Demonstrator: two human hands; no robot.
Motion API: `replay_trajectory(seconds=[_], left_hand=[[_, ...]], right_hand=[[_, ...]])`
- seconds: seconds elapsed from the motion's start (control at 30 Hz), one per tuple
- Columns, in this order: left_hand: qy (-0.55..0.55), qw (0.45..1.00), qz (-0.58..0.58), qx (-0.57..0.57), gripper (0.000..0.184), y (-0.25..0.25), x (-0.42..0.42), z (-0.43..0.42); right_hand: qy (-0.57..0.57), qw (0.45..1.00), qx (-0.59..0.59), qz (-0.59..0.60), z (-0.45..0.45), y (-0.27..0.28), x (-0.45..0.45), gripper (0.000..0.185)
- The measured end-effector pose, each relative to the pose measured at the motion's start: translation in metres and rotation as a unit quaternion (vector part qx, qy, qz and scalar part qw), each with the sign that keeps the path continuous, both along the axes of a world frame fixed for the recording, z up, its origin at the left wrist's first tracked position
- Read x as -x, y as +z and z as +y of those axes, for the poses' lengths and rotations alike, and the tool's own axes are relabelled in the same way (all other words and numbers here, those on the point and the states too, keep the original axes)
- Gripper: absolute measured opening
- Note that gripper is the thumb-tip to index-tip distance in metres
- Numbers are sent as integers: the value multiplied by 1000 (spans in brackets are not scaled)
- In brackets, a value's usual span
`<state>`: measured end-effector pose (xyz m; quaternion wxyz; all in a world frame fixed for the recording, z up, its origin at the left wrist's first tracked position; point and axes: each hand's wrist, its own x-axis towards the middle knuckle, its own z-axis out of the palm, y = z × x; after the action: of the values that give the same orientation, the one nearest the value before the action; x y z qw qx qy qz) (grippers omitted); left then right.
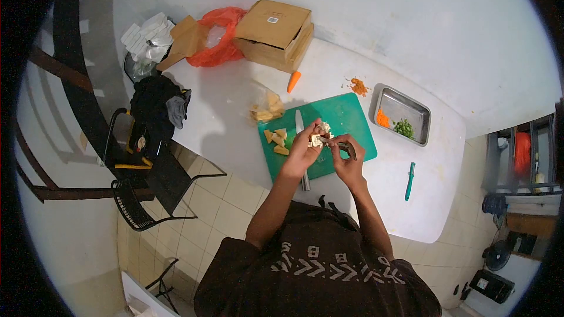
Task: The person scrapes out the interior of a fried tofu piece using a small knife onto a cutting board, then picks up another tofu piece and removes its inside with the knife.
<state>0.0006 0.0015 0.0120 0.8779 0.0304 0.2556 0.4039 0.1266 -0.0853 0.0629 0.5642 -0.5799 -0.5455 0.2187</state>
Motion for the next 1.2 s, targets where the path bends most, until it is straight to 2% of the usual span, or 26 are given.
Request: replay_trajectory(seconds=[0.07, 0.17, 0.3, 0.37, 0.5, 0.6, 0.67, 0.77, 0.87, 1.0, 1.07, 1.2], left_hand=[[5, 1000, -23, -4, 22, -6, -6, 1], [20, 1000, -22, 3, 22, -10, -9, 2], [12, 1000, -15, 10, 21, -14, -9, 5], [-29, 1000, -1, 4, 21, -13, -7, 7], [-50, 998, -45, 1, 22, -26, -4, 14], [-77, 996, -30, -13, 26, -15, -4, 14], [-100, 994, 19, -38, 27, -4, -8, 12], [-112, 992, 24, -61, 28, -7, -7, 13], [-128, 990, -2, -56, 27, -22, -5, 19], [-136, 990, 6, -48, 28, -37, -10, 27], [-188, 975, -66, -94, 31, -57, -6, 37], [-180, 979, -41, -88, 30, -65, -13, 41]], right_hand=[[-23, 997, -8, 77, -1, -5, 6, 6], [-40, 991, 1, 129, -3, -15, 6, 4], [-40, 992, -14, 123, -4, -20, -1, 5], [19, 999, -41, -9, -3, -12, -7, 9], [65, 995, -48, -63, 0, -2, -23, 13], [92, 991, -56, -80, 3, 4, -31, 20], [158, 979, -60, -117, 5, 8, -35, 28], [200, 967, -34, -156, 6, 15, -41, 36], [225, 967, -1, -122, 9, 17, -51, 38], [215, 965, 10, -148, 15, 19, -51, 37], [211, 967, 2, -142, 18, 19, -50, 37], [217, 971, 9, -98, 21, 13, -56, 34]])
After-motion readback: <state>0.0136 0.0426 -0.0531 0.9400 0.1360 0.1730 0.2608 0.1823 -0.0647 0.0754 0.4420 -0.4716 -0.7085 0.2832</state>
